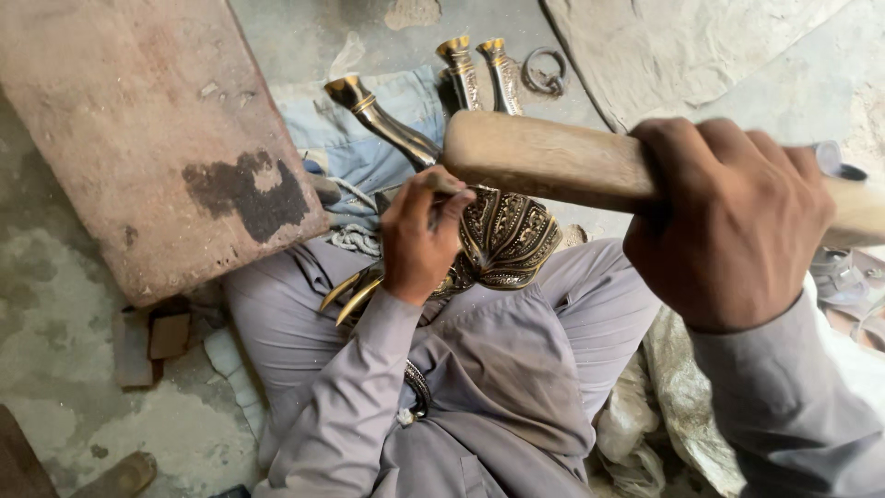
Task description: The person sits on the floor with an ornate brass elephant statue in their lap and engraves its surface, holding a chisel against the metal and striking it with a wooden mallet. They periodically rotate and reposition the statue to work on different areas of the decorated body and legs.
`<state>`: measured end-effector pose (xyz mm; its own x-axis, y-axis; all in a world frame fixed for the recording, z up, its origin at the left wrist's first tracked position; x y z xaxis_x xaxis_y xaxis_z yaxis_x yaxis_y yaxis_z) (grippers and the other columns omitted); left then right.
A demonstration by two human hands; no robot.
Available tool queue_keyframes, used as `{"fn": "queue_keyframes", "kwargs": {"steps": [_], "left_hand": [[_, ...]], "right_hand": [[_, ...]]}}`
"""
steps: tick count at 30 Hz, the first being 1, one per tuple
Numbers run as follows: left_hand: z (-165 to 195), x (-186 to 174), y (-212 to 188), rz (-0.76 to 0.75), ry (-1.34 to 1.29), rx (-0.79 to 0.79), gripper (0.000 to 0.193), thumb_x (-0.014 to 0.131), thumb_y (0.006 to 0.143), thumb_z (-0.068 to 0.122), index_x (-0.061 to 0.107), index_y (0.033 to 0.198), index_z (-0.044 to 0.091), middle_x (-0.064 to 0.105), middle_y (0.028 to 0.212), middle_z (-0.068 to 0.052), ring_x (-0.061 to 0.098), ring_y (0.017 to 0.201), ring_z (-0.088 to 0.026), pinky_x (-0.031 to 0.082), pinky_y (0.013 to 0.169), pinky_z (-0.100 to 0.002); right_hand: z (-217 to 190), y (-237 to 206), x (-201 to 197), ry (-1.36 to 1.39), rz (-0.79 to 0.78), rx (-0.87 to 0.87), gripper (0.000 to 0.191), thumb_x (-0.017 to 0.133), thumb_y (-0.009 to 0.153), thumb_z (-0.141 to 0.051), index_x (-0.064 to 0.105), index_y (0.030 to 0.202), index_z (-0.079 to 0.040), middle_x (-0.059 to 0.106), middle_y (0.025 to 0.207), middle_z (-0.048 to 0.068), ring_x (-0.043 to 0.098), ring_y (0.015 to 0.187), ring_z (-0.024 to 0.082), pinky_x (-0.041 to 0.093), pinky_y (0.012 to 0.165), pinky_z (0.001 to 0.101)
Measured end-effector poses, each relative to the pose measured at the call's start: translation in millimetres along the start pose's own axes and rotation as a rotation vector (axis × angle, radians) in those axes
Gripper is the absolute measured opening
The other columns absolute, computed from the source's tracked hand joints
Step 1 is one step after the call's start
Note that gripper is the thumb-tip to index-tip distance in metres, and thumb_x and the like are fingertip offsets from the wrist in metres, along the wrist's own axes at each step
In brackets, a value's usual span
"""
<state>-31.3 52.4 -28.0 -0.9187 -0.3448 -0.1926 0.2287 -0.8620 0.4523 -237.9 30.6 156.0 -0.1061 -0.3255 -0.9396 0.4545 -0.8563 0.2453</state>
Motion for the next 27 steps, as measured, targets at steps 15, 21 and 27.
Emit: {"fn": "queue_keyframes", "kwargs": {"steps": [15,21,27], "left_hand": [[27,9,-6,-0.185,-0.086,-0.234,0.025,0.072,0.100,0.018,0.061,0.119,0.006,0.073,0.109,-0.008,0.076,0.092,-0.013,0.062,0.066,-0.024],[43,53,22,-0.384,-0.161,-0.136,0.035,0.076,0.096,0.015,0.062,0.126,0.006,0.075,0.092,-0.007,0.075,0.079,-0.016,0.059,0.069,-0.031],[51,68,31,-0.512,-0.073,0.007,0.036,0.081,0.093,0.018,0.061,0.121,0.006,0.073,0.091,-0.011,0.076,0.080,-0.025,0.057,0.068,-0.035]], "right_hand": [[44,-219,110,0.755,-0.182,1.088,0.036,0.079,0.078,-0.018,0.070,0.108,-0.001,0.075,0.090,0.013,0.071,0.082,0.024,0.053,0.078,0.0389],[50,-231,99,0.795,-0.107,1.144,0.034,0.079,0.080,-0.018,0.069,0.107,0.000,0.074,0.091,0.013,0.070,0.083,0.022,0.053,0.079,0.0368],[58,-195,70,0.752,-0.069,1.078,0.032,0.078,0.083,-0.018,0.068,0.108,-0.001,0.074,0.089,0.013,0.071,0.079,0.021,0.056,0.074,0.0365]]}}
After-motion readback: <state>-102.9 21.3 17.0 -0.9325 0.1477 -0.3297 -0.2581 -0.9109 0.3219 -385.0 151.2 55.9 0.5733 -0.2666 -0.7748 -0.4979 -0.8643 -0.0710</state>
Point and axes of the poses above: each hand's wrist, its own y-axis towards the middle knuckle, its own x-axis out of the palm, z = x × y, the point moved 3 cm from there along y, towards the middle knuckle
